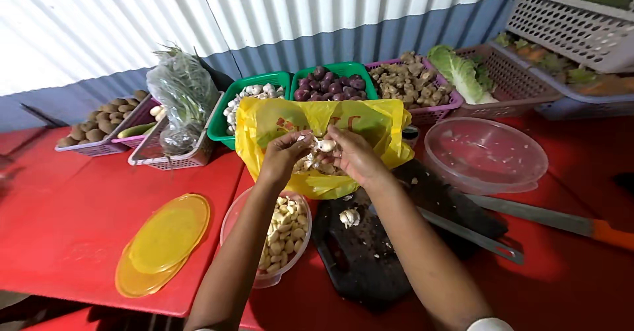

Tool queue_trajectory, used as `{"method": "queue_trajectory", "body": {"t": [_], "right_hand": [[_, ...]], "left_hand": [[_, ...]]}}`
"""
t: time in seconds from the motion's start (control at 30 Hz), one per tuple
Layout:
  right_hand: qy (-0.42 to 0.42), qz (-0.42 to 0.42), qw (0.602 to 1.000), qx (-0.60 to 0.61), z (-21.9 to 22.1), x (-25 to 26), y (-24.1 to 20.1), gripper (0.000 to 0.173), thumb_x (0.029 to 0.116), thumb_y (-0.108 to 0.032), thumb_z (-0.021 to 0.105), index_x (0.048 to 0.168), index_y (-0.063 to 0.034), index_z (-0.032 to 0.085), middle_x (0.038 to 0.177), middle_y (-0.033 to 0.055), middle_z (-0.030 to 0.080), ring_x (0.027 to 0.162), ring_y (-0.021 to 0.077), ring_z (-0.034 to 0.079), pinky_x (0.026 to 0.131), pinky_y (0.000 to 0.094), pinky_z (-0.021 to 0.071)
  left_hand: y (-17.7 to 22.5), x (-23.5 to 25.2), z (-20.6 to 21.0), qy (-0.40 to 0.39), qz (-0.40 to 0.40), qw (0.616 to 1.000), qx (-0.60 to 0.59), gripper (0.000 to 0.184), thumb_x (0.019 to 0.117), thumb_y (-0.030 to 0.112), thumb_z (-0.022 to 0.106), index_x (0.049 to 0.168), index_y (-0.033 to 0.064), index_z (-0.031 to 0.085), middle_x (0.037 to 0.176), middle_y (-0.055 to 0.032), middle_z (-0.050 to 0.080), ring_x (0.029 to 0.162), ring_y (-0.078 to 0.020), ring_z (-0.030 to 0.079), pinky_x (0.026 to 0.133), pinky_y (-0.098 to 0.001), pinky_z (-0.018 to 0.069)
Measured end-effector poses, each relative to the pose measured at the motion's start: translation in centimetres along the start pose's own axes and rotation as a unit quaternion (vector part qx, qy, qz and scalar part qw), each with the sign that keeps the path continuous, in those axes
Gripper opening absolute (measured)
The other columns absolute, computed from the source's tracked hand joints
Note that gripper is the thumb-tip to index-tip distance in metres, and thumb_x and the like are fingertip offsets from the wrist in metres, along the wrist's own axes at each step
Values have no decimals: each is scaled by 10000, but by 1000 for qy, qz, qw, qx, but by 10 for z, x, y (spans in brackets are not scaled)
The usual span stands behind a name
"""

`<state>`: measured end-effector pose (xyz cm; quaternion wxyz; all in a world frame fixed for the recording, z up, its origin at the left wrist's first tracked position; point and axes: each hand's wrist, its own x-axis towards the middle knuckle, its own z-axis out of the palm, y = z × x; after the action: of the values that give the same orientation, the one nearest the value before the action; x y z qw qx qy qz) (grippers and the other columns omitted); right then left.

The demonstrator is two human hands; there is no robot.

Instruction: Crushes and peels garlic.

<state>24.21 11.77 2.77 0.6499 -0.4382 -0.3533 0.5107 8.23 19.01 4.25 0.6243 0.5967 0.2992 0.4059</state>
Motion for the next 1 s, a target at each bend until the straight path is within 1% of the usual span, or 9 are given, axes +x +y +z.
{"method": "queue_trajectory", "body": {"t": [0.1,0.17,0.27,0.37,0.53,0.6,0.73,0.9,1.0], "right_hand": [[-5,-18,999,-38,3,-2,2,202,1015,-116,623,1181,-2,598,1010,95,649,795,159,670,730,319,601],[-6,-24,997,-69,3,-2,4,244,1008,-112,636,1219,10,625,1050,110,653,830,158,659,747,319,586],[16,-34,997,-71,2,0,6,190,1003,-107,646,1148,11,680,983,94,678,753,128,651,689,277,578],[54,-39,996,-65,4,2,9,161,1008,-125,646,1073,14,694,904,86,673,715,126,642,666,281,574],[87,-70,981,-161,10,-1,9,202,1045,-129,580,1104,34,683,945,122,669,755,149,625,697,324,551],[71,-66,980,-172,12,-2,8,222,1070,-143,528,1120,26,663,951,113,653,765,141,616,698,315,543],[70,-24,995,-64,7,0,7,234,1083,-192,509,1145,-3,631,874,58,628,715,111,609,688,277,552],[85,6,996,-18,0,4,3,214,1089,-202,492,1182,-41,599,909,39,631,693,95,602,643,248,540],[72,29,997,-16,-3,2,-1,313,1118,-279,412,1216,-52,604,938,39,655,693,102,610,620,246,532]], "left_hand": [[0,-1,1,-8,-1,1000,3,131,1015,41,594,1077,6,703,953,-42,708,818,-98,677,814,-276,587],[0,-2,1,-19,15,999,36,164,1015,17,580,1121,-1,704,998,-43,714,823,-88,676,805,-267,585],[-2,-3,2,-11,56,994,88,192,984,0,626,1168,9,683,1013,-39,702,832,-88,675,803,-282,591],[-4,-4,5,7,69,993,99,179,979,-7,630,1155,11,655,1044,-47,686,867,-112,688,829,-306,600],[-3,-4,7,-17,75,990,118,131,974,55,668,1100,23,682,960,-34,707,845,-95,679,824,-288,584],[-2,-5,6,-29,75,987,137,224,927,16,713,1145,30,665,974,-32,704,839,-85,671,796,-269,577],[7,-6,-4,-74,34,991,103,388,939,-59,645,1313,37,602,1090,-63,705,911,-119,692,849,-308,591],[20,-17,-11,-91,-5,994,67,278,961,-80,587,1211,11,666,1104,-83,707,947,-167,704,880,-336,597],[26,-37,-27,-92,38,975,199,138,945,-6,668,1074,19,713,1040,-60,723,886,-133,706,830,-318,610]]}}
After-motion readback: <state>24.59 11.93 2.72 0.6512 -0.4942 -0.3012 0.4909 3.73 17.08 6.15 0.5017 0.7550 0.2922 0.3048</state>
